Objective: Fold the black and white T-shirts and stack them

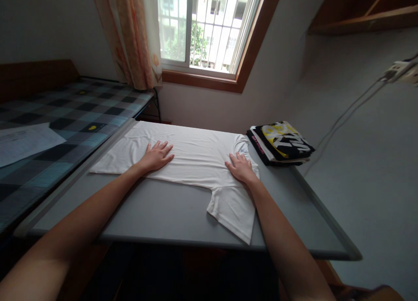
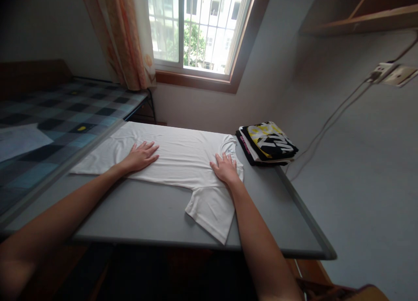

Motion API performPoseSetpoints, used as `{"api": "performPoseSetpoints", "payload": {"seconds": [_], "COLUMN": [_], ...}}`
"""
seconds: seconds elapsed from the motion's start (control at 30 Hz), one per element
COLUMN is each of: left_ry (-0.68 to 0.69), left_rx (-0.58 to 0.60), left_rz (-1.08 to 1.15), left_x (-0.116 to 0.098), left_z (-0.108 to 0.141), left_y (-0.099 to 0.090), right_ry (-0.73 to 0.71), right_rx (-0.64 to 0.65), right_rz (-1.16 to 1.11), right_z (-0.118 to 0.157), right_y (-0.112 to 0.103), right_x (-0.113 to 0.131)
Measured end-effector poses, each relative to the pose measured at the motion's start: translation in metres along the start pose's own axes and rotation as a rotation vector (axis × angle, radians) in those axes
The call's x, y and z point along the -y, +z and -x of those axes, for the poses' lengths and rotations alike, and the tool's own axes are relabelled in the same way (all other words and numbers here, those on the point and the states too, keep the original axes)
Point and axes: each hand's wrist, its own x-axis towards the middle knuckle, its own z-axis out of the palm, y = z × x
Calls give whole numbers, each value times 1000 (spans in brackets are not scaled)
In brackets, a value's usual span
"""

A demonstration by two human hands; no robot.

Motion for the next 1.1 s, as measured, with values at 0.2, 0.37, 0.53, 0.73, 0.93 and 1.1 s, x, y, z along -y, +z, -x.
{"api": "performPoseSetpoints", "payload": {"seconds": [0.2,0.37,0.53,0.73,0.93,1.1], "left_ry": [-6,-3,-6,-6,-3,-11], "left_rx": [3,-1,-1,2,-8,-5], "left_rz": [0,1,4,5,4,6], "left_x": [-1,-1,0,0,1,1], "left_z": [1,1,0,0,0,0], "left_y": [-2,-1,1,0,2,2], "right_ry": [3,3,-4,2,3,-2], "right_rx": [1,-1,-5,0,-3,-10], "right_rz": [2,-2,-6,-1,12,2], "right_z": [0,0,0,0,-1,-1], "right_y": [0,-1,0,1,1,2], "right_x": [0,0,0,0,-1,-1]}}
